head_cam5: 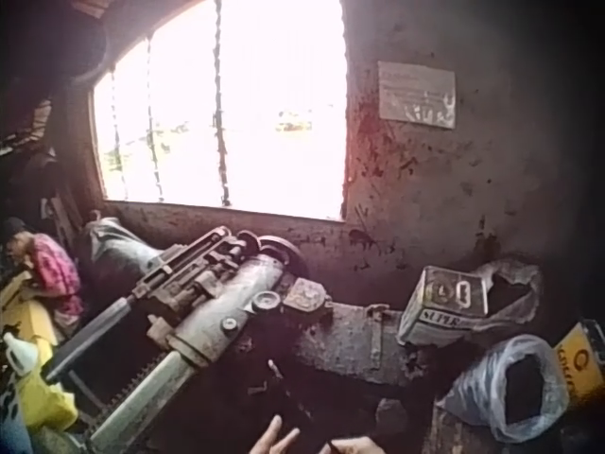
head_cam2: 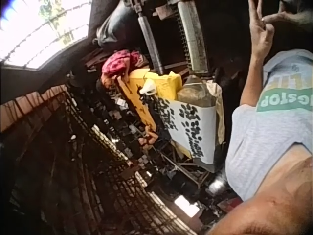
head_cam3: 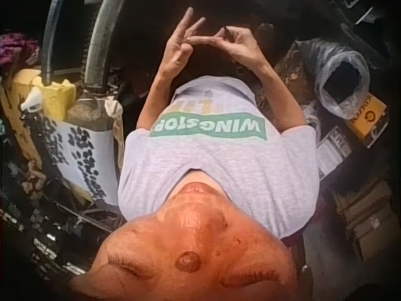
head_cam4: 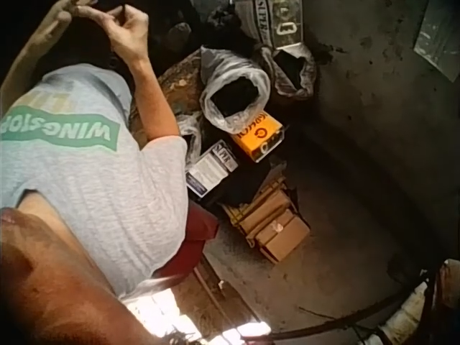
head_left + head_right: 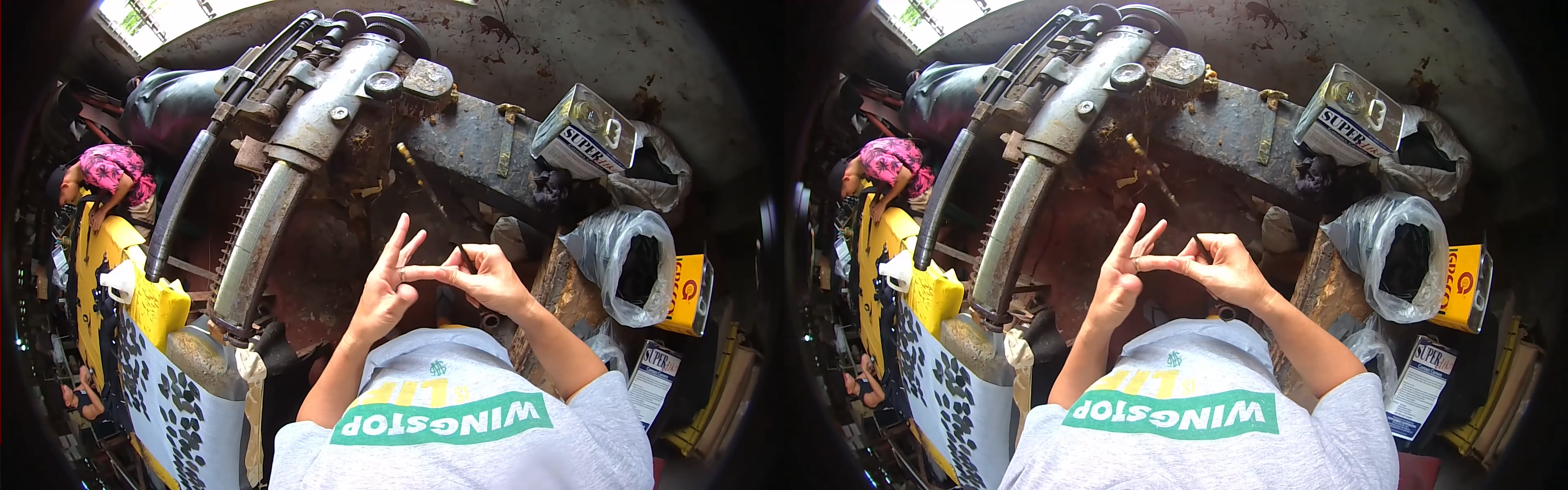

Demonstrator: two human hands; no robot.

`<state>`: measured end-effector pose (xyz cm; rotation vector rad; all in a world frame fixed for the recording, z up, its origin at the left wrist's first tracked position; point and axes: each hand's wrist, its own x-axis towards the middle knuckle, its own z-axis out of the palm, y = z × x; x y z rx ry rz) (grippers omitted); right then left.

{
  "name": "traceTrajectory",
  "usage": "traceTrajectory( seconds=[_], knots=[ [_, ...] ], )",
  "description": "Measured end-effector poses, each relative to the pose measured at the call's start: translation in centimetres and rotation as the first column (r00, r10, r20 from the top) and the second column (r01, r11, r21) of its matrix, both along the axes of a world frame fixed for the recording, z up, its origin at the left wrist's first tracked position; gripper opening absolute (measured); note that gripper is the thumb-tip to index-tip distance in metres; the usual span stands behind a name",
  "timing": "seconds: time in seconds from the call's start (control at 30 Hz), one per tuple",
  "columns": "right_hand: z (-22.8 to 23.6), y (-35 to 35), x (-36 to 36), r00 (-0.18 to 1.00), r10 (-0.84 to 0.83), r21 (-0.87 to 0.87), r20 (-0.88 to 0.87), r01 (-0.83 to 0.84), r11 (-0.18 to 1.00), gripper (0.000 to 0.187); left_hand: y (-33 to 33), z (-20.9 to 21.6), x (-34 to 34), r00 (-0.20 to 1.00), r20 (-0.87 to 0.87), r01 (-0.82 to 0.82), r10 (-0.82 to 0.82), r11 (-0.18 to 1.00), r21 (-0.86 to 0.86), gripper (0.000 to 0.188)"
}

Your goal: Assembling a T-handle tool by applying adhesive to a metal rod and inserting it into a handle grip.

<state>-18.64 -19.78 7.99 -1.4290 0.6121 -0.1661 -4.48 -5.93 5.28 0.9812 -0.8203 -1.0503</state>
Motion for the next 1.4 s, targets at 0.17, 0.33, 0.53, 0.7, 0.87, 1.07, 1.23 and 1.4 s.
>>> traceTrajectory(
  seconds=[0.17, 0.33, 0.53, 0.7, 0.87, 1.07, 1.23, 1.4],
  knots=[
    [0.9, -0.7, -0.8, 0.982, 0.186, -0.009, 0.017, -0.186, 0.982, 0.019, -0.2, 0.1, 1.4, 0.991, 0.1, 0.082, -0.084, 0.996, 0.025, 0.116],
    [1.7, -0.6, -0.7, 0.98, 0.197, 0.08, -0.029, -0.195, 0.978, 0.017, 0.1, 1.1, 1.8, 0.989, -0.074, 0.134, -0.125, 0.981, 0.143, 0.124],
    [-1.1, 0.2, -0.3, 0.991, 0.135, -0.156, 0.011, -0.132, 0.979, 0.021, 0.1, 0.4, 0.9, 0.986, 0.003, 0.164, -0.168, 0.965, 0.205, 0.126],
    [-1.1, 0.3, 0.6, 0.997, 0.058, -0.212, -0.044, -0.066, 0.975, 0.032, -0.1, 0.0, 1.4, 0.985, -0.099, 0.161, -0.143, 0.964, 0.21, 0.128],
    [0.9, -1.1, 0.7, 0.973, 0.229, -0.057, -0.026, -0.23, 0.971, 0.02, 0.6, -0.2, 2.4, 0.925, -0.349, 0.2, -0.148, 0.973, 0.118, 0.123],
    [0.3, -3.3, -0.4, 0.99, 0.053, -0.19, -0.134, -0.078, 0.979, 0.014, 1.8, -0.9, 3.3, 0.683, -0.702, 0.214, -0.201, 0.974, -0.071, 0.114],
    [-0.5, -3.1, -0.5, 0.992, -0.077, -0.233, -0.099, 0.052, 0.971, 0.017, 1.8, -2.5, 2.9, -0.065, -0.903, 0.072, -0.426, 0.9, -0.43, 0.109],
    [0.4, -1.3, 1.4, 0.977, -0.203, -0.2, 0.07, 0.213, 0.956, 0.011, 1.6, -2.3, 1.8, -0.379, -0.739, -0.111, -0.558, 0.82, -0.562, 0.118]
  ],
)
